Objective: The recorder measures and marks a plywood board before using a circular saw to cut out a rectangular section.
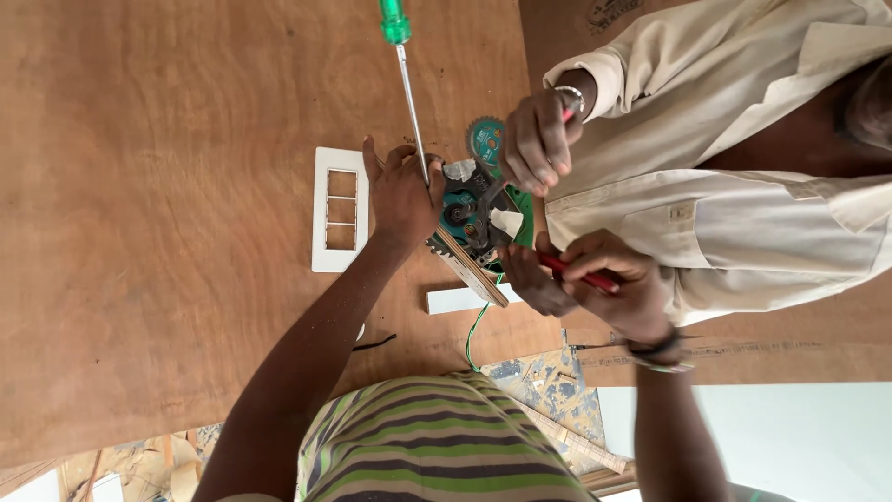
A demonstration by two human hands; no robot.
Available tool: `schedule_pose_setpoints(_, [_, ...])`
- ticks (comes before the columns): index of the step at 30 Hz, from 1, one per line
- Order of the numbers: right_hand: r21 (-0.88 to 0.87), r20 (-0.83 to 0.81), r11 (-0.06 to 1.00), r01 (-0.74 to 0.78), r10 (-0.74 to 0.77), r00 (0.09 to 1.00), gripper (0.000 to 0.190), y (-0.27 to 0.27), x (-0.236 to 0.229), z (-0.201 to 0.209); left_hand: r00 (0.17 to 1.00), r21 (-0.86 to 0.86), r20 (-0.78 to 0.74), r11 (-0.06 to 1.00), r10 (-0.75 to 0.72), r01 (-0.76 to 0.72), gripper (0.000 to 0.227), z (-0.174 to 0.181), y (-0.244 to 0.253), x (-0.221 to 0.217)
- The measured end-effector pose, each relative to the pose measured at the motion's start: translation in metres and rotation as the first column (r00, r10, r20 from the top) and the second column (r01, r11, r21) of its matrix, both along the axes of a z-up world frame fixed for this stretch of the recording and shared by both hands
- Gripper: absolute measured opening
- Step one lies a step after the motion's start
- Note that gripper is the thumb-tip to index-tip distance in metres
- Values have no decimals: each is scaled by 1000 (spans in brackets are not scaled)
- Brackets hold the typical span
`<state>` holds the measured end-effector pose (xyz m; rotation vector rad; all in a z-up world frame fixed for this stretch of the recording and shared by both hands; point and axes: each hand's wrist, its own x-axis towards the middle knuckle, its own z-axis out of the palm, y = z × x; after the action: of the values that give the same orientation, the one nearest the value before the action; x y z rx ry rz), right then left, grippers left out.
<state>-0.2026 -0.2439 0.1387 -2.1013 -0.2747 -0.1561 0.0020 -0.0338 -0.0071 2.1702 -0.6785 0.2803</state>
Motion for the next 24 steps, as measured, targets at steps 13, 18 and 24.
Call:
schedule_pose_setpoints(13, [198,-79,978,72,-57,995,25,46,108,18,995,-65,98,998,32,-26,39,7,4,2])
schedule_pose_setpoints(18, [90,303,969,-228,192,933,18,45,120,-1,999,-80,49,997,-17,21,41,5,7,4])
schedule_pose_setpoints(24, [134,628,959,-249,112,770,12,45,116,-20,999,-15,-26,1000,-25,25,50,10,13,2])
